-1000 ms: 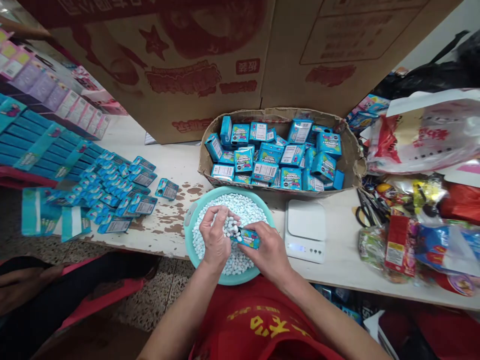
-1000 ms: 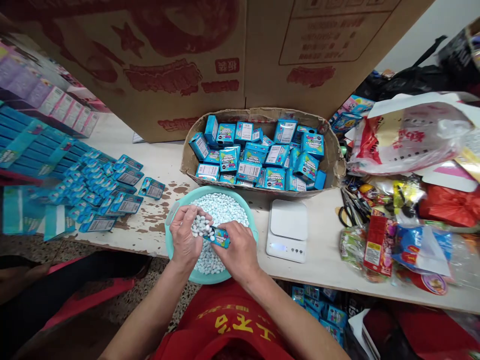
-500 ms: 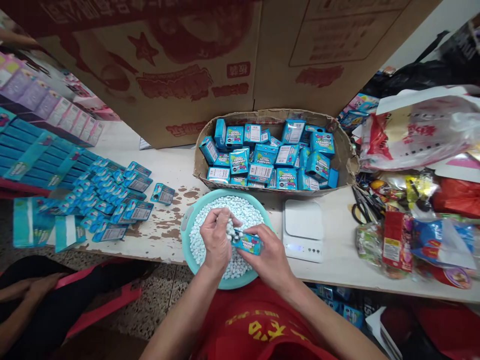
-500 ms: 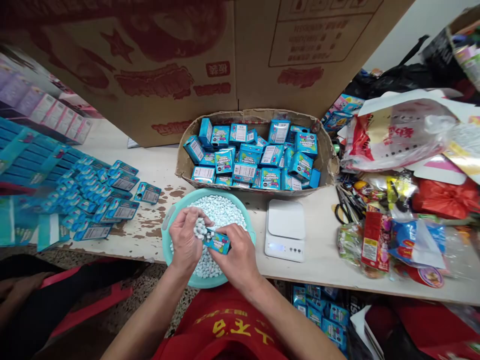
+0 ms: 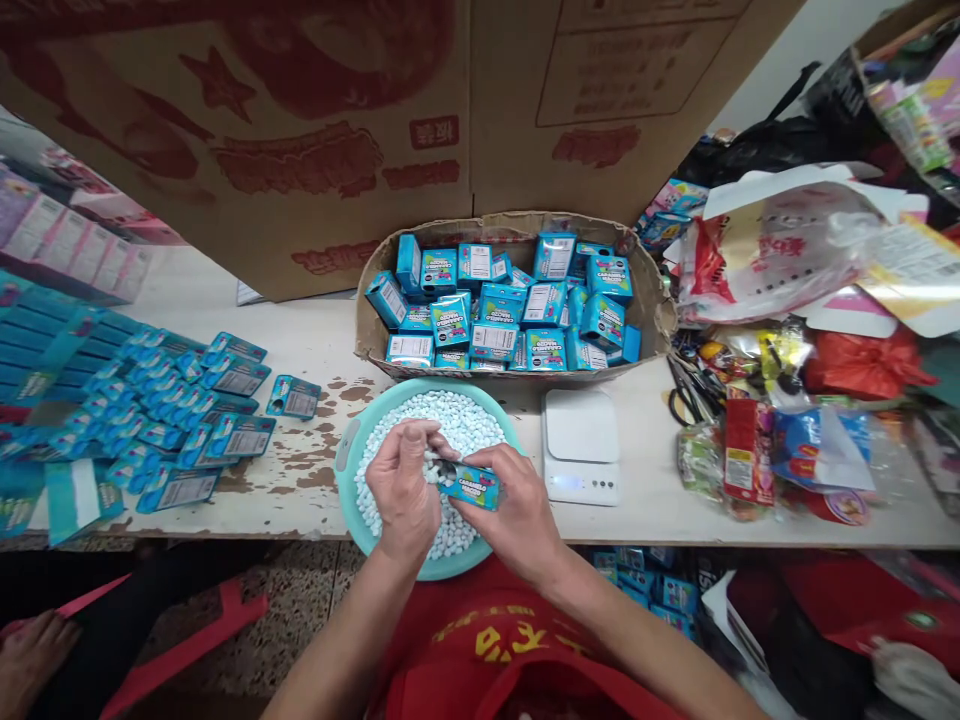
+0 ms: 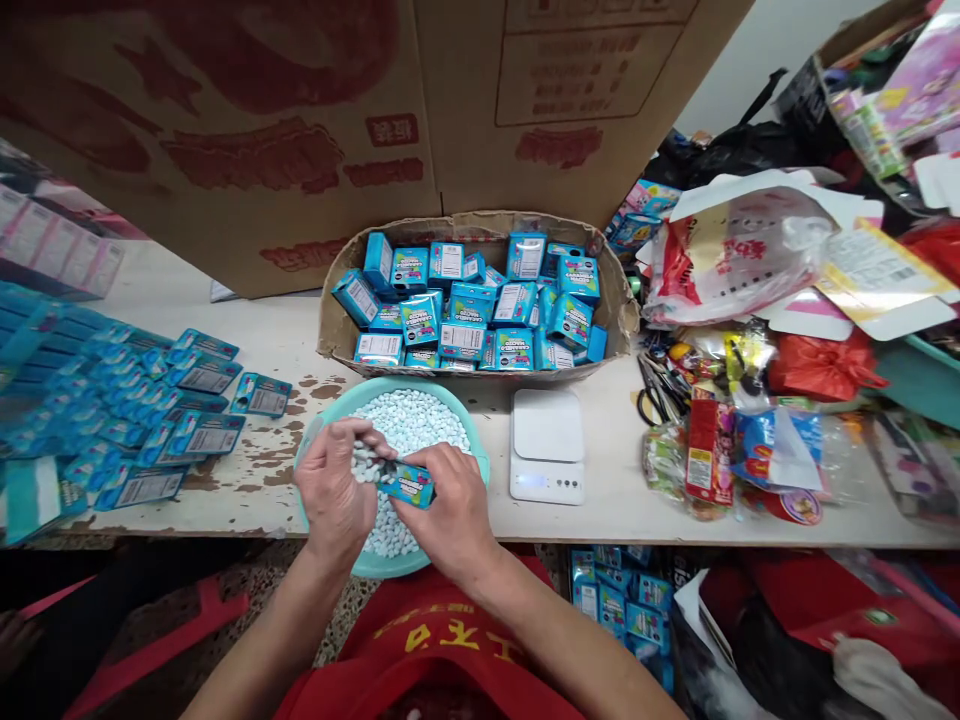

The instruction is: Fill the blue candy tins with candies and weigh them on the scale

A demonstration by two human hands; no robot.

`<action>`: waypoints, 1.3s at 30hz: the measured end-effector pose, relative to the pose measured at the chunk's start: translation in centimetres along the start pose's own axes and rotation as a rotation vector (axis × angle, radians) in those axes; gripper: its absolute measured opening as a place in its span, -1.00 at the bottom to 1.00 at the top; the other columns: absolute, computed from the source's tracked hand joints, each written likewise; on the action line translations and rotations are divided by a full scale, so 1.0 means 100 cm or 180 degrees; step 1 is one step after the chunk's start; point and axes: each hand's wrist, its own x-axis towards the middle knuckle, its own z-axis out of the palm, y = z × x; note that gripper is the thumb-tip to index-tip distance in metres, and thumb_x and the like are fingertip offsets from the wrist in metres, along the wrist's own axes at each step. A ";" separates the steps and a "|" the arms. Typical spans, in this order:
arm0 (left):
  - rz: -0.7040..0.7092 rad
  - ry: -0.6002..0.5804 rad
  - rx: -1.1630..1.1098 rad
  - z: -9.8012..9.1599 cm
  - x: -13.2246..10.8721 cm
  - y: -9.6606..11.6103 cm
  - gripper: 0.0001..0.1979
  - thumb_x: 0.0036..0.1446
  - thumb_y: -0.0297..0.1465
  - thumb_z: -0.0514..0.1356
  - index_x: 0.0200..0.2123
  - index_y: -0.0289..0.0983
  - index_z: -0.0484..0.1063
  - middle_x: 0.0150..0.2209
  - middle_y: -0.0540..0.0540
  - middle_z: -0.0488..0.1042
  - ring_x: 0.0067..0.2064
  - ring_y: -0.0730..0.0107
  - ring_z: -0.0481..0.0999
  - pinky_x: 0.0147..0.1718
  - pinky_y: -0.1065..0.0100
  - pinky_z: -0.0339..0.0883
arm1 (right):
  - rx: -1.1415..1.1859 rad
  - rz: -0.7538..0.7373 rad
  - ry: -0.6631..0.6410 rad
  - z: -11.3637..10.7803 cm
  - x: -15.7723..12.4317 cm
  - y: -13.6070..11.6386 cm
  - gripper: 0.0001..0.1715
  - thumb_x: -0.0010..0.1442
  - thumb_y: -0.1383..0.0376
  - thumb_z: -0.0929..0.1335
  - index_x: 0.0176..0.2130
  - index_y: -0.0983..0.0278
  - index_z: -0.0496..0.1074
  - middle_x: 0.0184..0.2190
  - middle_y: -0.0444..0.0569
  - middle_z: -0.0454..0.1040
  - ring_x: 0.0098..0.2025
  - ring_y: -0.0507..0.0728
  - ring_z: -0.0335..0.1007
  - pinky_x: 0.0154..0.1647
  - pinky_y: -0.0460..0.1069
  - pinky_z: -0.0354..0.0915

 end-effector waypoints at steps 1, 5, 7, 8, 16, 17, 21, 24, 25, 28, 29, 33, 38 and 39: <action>0.0029 0.0031 0.0035 0.000 0.000 -0.002 -0.68 0.12 -0.15 0.16 -0.46 -0.30 0.43 -0.55 0.01 0.35 -0.52 0.48 0.38 -0.48 0.40 0.30 | -0.0018 0.0005 0.0004 0.002 0.000 0.001 -0.68 -0.02 0.41 0.43 -0.23 0.20 0.36 -0.31 -0.10 0.45 -0.20 0.14 0.38 -0.20 0.02 0.22; -0.0104 0.0120 0.0067 0.001 0.002 -0.012 -0.62 0.08 -0.10 0.18 -0.54 -0.31 0.39 -0.60 0.02 0.31 -0.56 0.52 0.34 -0.54 0.45 0.25 | -0.0060 0.0118 -0.0008 0.010 0.000 0.009 -0.67 -0.06 0.43 0.44 -0.26 0.20 0.36 -0.32 -0.11 0.46 -0.20 0.15 0.39 -0.22 0.01 0.22; -0.0165 0.0114 -0.0109 0.003 0.003 -0.010 -0.60 0.06 -0.08 0.19 -0.55 -0.31 0.36 -0.63 0.04 0.26 -0.62 0.57 0.26 -0.64 0.49 0.15 | -0.0031 0.0136 0.0032 0.011 0.000 0.012 -0.67 -0.05 0.42 0.45 -0.25 0.20 0.37 -0.31 -0.11 0.46 -0.19 0.15 0.39 -0.20 0.01 0.22; -0.0182 0.0088 -0.0195 0.004 0.003 -0.008 -0.59 0.05 -0.07 0.20 -0.56 -0.31 0.35 -0.64 0.05 0.24 -0.65 0.60 0.21 -0.68 0.51 0.08 | 0.0000 0.0134 0.0067 0.011 0.000 0.013 -0.68 -0.05 0.41 0.45 -0.25 0.20 0.37 -0.31 -0.11 0.46 -0.19 0.14 0.39 -0.19 0.02 0.22; -0.0337 0.0031 0.0088 -0.012 0.020 -0.008 -0.59 0.09 -0.04 0.14 -0.53 -0.28 0.34 -0.64 0.05 0.21 -0.64 0.58 0.17 -0.67 0.51 0.05 | 0.1142 0.0383 0.0098 -0.010 -0.003 0.021 -0.66 -0.04 0.25 0.49 -0.23 0.22 0.42 -0.26 -0.08 0.45 -0.19 0.12 0.40 -0.17 -0.01 0.33; -0.0321 -0.0126 0.0564 -0.021 0.024 -0.016 -0.60 0.07 -0.04 0.14 -0.51 -0.27 0.37 -0.59 0.01 0.28 -0.57 0.51 0.27 -0.61 0.47 0.15 | 0.1224 0.0464 0.0107 -0.015 -0.004 0.023 -0.65 -0.05 0.23 0.50 -0.23 0.23 0.42 -0.27 -0.07 0.45 -0.20 0.12 0.41 -0.18 -0.01 0.34; 0.0327 -0.1017 0.2835 -0.049 0.038 -0.044 -0.73 -0.01 -0.15 0.23 -0.30 -0.19 0.51 -0.19 -0.17 0.47 -0.05 0.09 0.42 -0.07 0.10 0.29 | 0.1340 0.0690 0.0245 -0.043 -0.012 0.039 -0.62 -0.07 0.19 0.52 -0.24 0.23 0.44 -0.27 -0.07 0.45 -0.25 0.12 0.43 -0.23 -0.02 0.37; 0.1145 -0.1150 0.3189 -0.035 0.060 -0.046 -0.74 0.14 -0.22 0.11 -0.15 -0.16 0.47 -0.08 -0.15 0.45 0.01 0.15 0.39 0.06 0.12 0.19 | 0.1218 0.0942 0.0674 -0.068 -0.017 0.068 -0.59 -0.07 0.16 0.51 -0.22 0.24 0.42 -0.29 -0.07 0.46 -0.30 0.11 0.43 -0.28 -0.03 0.37; 0.1380 -0.1200 0.3191 -0.021 0.073 -0.045 -0.74 0.17 -0.24 0.08 -0.12 -0.16 0.44 -0.08 -0.14 0.44 0.01 0.19 0.39 0.07 0.16 0.19 | 0.1097 0.1027 0.0884 -0.075 -0.017 0.081 -0.58 -0.07 0.15 0.50 -0.21 0.24 0.42 -0.30 -0.07 0.46 -0.30 0.12 0.42 -0.28 -0.02 0.37; 0.1686 -0.1625 0.3709 0.035 0.122 -0.046 -0.68 0.18 -0.31 0.07 -0.01 -0.20 0.36 0.03 -0.17 0.38 0.11 0.18 0.31 0.10 0.23 0.15 | 0.0565 0.1042 0.1393 -0.089 -0.012 0.125 -0.54 -0.07 0.07 0.47 -0.22 0.27 0.41 -0.29 -0.03 0.46 -0.26 0.15 0.42 -0.22 0.04 0.37; 0.1536 -0.1860 0.4126 0.056 0.138 -0.049 -0.64 0.16 -0.35 0.09 0.04 -0.22 0.33 0.10 -0.18 0.33 0.15 0.15 0.26 0.11 0.22 0.12 | 0.0391 0.0994 0.1475 -0.091 -0.009 0.139 -0.54 -0.06 0.04 0.46 -0.24 0.28 0.42 -0.30 -0.01 0.46 -0.25 0.16 0.41 -0.21 0.05 0.37; 0.0827 -0.2435 0.5369 0.113 0.180 -0.070 -0.46 -0.01 -0.37 0.26 0.07 -0.27 0.27 0.10 -0.28 0.32 0.19 -0.08 0.16 0.06 0.05 0.14 | 0.0048 0.0897 0.1604 -0.093 0.002 0.182 -0.49 0.00 -0.06 0.39 -0.24 0.30 0.40 -0.31 0.02 0.44 -0.25 0.18 0.41 -0.19 0.09 0.37; 0.0861 -0.2530 0.5537 0.119 0.176 -0.074 -0.58 -0.02 -0.33 0.27 -0.06 -0.29 0.34 -0.05 -0.31 0.38 0.05 -0.12 0.30 -0.04 0.02 0.21 | -0.0499 0.0584 0.1834 -0.095 -0.005 0.178 -0.37 0.08 -0.03 0.38 0.00 0.32 0.31 0.02 0.20 0.31 0.11 0.30 0.20 0.10 0.27 0.21; 0.0900 -0.2530 0.5510 0.115 0.171 -0.069 -0.61 0.04 -0.32 0.23 -0.05 -0.28 0.33 -0.06 -0.29 0.38 0.02 -0.06 0.34 -0.08 0.08 0.24 | -0.0755 0.0390 0.1889 -0.096 -0.009 0.169 -0.38 0.11 0.02 0.38 0.05 0.32 0.27 0.08 0.21 0.25 0.17 0.31 0.12 0.13 0.30 0.16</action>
